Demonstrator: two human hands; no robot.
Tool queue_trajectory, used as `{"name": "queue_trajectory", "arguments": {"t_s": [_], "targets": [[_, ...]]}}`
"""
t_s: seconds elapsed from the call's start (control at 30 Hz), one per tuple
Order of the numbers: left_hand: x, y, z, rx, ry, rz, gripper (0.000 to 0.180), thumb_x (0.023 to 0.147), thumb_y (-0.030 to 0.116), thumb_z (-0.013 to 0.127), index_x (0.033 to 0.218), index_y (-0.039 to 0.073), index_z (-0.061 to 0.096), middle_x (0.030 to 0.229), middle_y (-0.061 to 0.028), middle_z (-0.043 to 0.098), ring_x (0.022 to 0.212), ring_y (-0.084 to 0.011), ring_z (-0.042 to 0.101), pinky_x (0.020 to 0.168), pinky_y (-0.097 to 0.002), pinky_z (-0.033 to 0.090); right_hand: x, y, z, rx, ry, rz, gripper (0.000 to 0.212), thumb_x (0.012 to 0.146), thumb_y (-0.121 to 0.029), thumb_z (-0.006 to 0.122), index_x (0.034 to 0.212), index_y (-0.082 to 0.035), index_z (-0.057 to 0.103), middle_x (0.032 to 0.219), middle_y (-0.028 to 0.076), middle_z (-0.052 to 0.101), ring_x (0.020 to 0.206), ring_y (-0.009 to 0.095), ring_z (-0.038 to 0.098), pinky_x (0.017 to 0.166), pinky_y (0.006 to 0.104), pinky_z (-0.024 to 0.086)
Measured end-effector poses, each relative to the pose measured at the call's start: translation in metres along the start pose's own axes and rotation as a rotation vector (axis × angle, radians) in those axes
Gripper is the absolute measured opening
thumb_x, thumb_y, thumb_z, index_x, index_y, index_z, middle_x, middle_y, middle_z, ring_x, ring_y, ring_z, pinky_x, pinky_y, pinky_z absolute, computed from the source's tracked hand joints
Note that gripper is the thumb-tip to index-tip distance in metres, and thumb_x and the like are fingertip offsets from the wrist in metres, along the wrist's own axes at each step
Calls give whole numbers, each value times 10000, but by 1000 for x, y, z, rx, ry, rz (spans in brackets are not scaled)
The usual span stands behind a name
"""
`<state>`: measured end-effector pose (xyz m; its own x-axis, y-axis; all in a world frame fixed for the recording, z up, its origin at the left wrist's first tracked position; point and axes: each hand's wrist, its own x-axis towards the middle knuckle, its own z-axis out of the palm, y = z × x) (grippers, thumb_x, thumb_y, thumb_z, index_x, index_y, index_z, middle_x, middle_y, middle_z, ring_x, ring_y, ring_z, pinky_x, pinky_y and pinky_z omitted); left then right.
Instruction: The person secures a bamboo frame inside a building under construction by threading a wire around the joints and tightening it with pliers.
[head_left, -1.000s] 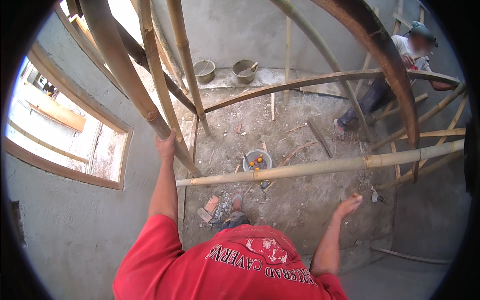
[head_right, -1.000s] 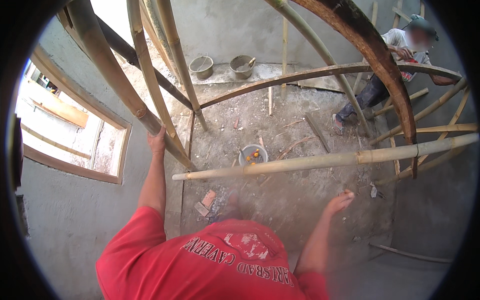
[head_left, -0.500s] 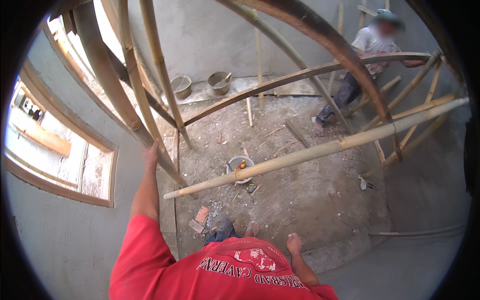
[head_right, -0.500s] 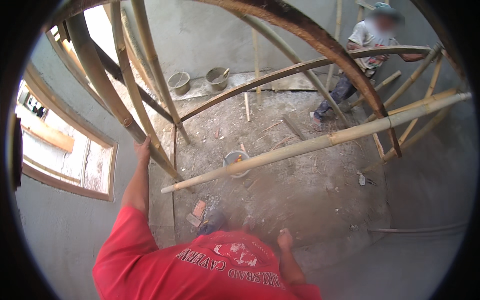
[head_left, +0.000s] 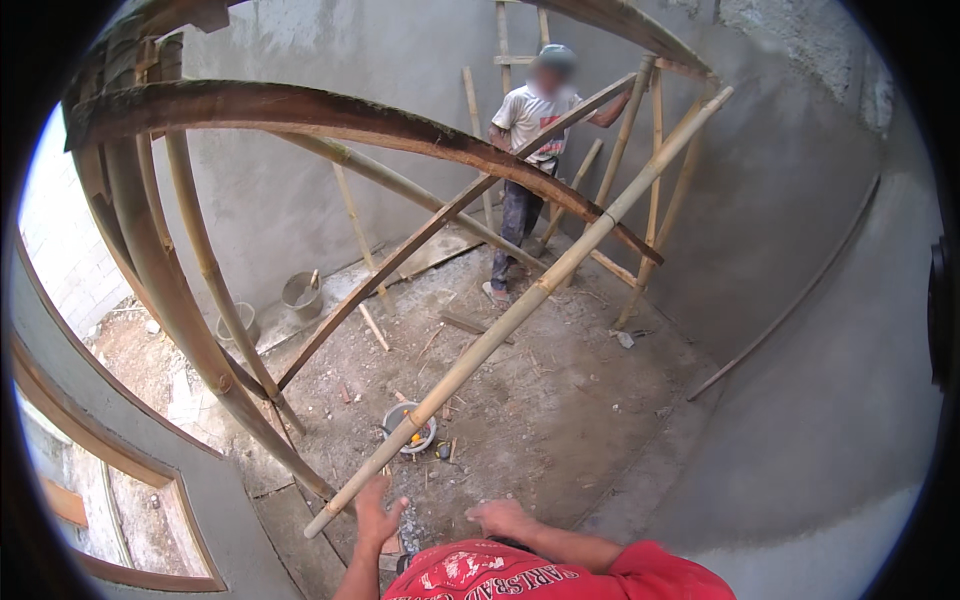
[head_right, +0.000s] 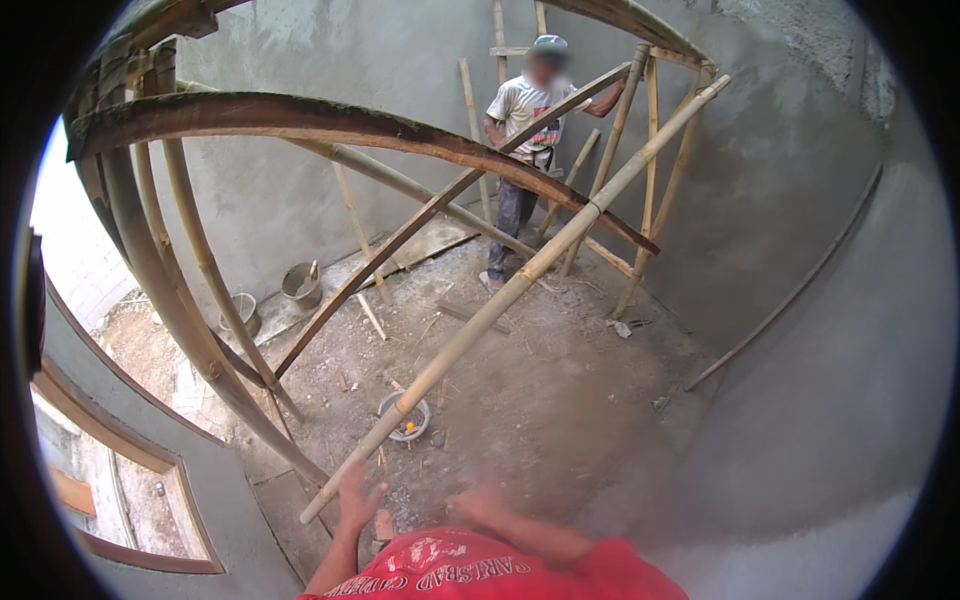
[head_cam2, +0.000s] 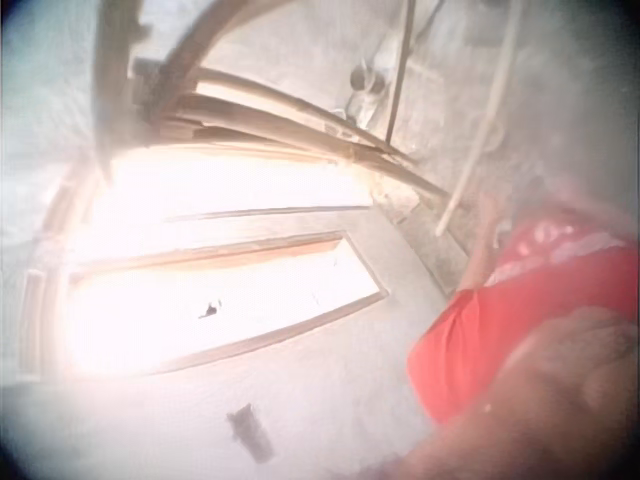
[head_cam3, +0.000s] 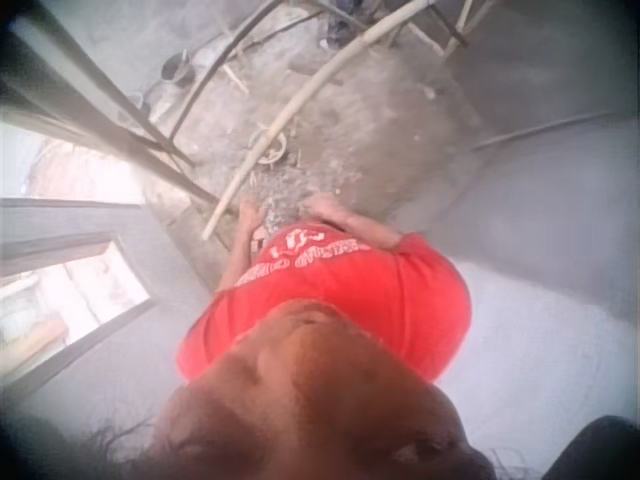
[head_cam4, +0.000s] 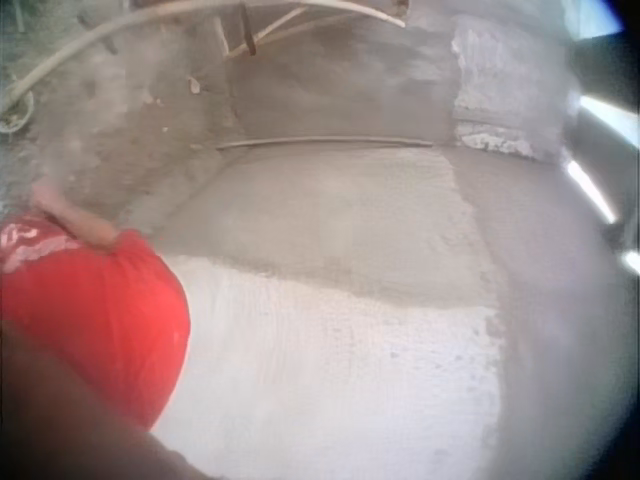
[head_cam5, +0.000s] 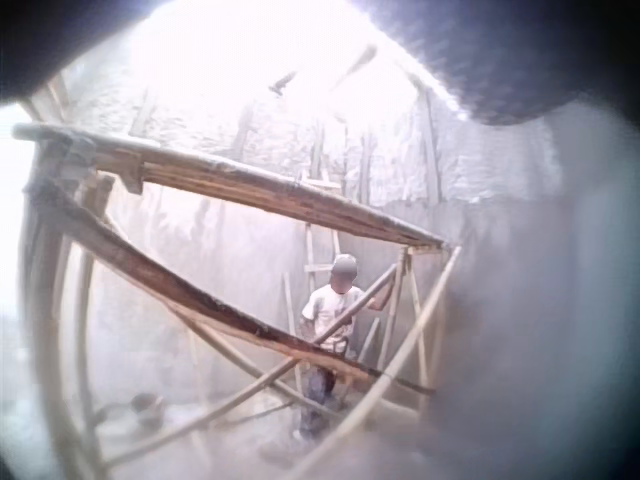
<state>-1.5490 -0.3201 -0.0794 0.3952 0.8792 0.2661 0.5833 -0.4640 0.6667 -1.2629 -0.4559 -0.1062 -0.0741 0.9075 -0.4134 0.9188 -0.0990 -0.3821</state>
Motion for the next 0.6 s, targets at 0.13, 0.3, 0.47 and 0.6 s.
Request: {"name": "queue_trajectory", "arguments": {"t_s": [0.13,0.3,0.47,0.6], "targets": [[-50,5,-18,-236,-687,-248,393,992,439,592,1088,86,736,1010,-160,720,1021,-317,672,934,-395,498,-18,-88,-12,67,-19,-138,374,993,-449,538,1266,-239,684,1139,134,707,1059,357,668,896,492,524],[-112,-18,-38,-412,-802,-264,470,1038,475,502,993,89,767,876,-126,736,870,-251,696,830,-361,519,-40,-90,24,71,159,-250,398,1023,-454,491,1146,-137,698,1053,145,710,998,381,664,873,510,514],[-139,-17,-63,-473,-777,-284,436,1012,485,539,1042,117,771,966,-131,751,930,-265,703,854,-372,523,-61,-119,45,146,170,-35,422,1023,-462,493,991,-92,693,999,166,707,952,395,660,851,512,506],[-157,-44,-56,-224,-630,-165,336,965,435,615,1076,161,775,1036,-130,750,988,-309,702,874,-405,529,-53,-125,53,182,-269,-134,417,1029,-435,494,1004,-75,703,993,185,709,953,403,660,826,498,502]]}}
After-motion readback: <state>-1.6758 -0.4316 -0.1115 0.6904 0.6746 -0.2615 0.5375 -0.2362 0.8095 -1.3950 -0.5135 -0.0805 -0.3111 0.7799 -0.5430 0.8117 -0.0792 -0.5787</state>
